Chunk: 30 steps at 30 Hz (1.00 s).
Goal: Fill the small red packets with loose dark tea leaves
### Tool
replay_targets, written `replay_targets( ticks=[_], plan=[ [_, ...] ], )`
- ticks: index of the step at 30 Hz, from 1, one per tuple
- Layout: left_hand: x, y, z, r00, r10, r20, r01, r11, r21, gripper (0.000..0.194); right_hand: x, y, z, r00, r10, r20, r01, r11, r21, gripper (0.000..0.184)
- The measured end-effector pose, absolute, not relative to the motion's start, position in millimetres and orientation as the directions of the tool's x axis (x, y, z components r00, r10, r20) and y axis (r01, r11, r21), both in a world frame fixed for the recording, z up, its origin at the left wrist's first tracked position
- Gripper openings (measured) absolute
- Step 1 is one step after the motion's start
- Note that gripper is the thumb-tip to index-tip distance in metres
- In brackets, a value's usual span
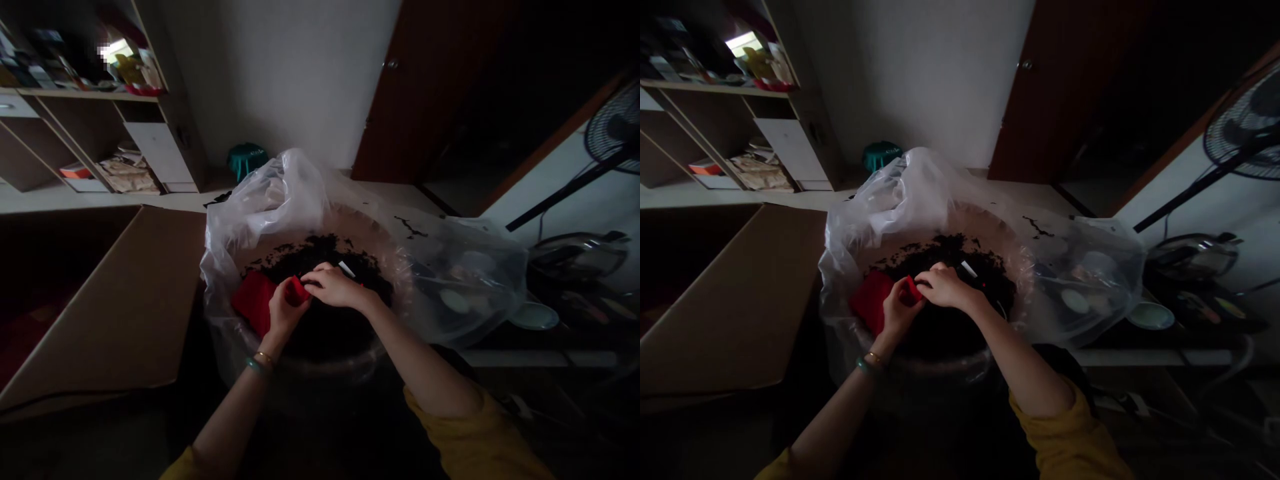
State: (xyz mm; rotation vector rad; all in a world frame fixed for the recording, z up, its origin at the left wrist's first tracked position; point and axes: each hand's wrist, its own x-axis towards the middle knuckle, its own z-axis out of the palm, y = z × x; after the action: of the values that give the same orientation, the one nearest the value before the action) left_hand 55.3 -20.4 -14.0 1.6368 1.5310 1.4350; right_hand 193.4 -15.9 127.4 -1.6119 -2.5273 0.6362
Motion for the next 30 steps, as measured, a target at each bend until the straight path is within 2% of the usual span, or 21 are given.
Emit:
replay_targets(
  ticks=[3,5,10,13,15,18,20,22,24,26,30],
  plan=[
    [54,-22,-13,-0.106,0.923,0.37,0.42,-0.296,0.858,0.053,190,-17,118,-0.51,0.824,-0.249,0.831,0.397,-0.389,0.025],
    [54,-23,-12,-0.101,0.923,0.371,0.41,-0.301,0.861,0.05,188,-17,113,-0.545,0.801,-0.248,0.803,0.415,-0.428,0.023],
    [55,-22,-8,-0.132,0.931,0.34,0.372,-0.271,0.888,0.052,201,-17,121,-0.493,0.866,0.083,0.688,0.447,-0.571,0.016],
    [55,-23,-6,-0.136,0.931,0.339,0.367,-0.27,0.89,0.053,208,-21,125,-0.509,0.853,0.117,0.696,0.488,-0.528,0.02],
    [54,-24,-5,-0.119,0.93,0.349,0.364,-0.286,0.887,0.053,205,-24,122,-0.594,0.804,0.028,0.711,0.541,-0.45,0.022],
    [54,-24,-5,-0.085,0.931,0.355,0.376,-0.3,0.876,0.053,195,-25,114,-0.64,0.764,-0.079,0.734,0.578,-0.355,0.012],
    [53,-23,-6,-0.097,0.937,0.337,0.404,-0.272,0.873,0.055,192,-22,110,-0.636,0.77,-0.05,0.731,0.579,-0.361,0.013],
    [53,-22,-7,-0.144,0.943,0.301,0.418,-0.218,0.882,0.055,197,-16,109,-0.587,0.808,0.054,0.712,0.546,-0.441,0.017],
    [53,-20,-7,-0.195,0.939,0.283,0.398,-0.188,0.898,0.054,207,-8,107,-0.48,0.867,0.136,0.715,0.476,-0.512,0.021],
    [53,-19,-7,-0.243,0.924,0.296,0.363,-0.197,0.911,0.051,215,-2,102,-0.428,0.899,0.095,0.762,0.415,-0.496,0.03],
    [51,-20,-5,-0.345,0.875,0.34,0.33,-0.225,0.917,0.047,206,2,83,-0.506,0.838,-0.202,0.844,0.434,-0.314,0.088]
  ],
)
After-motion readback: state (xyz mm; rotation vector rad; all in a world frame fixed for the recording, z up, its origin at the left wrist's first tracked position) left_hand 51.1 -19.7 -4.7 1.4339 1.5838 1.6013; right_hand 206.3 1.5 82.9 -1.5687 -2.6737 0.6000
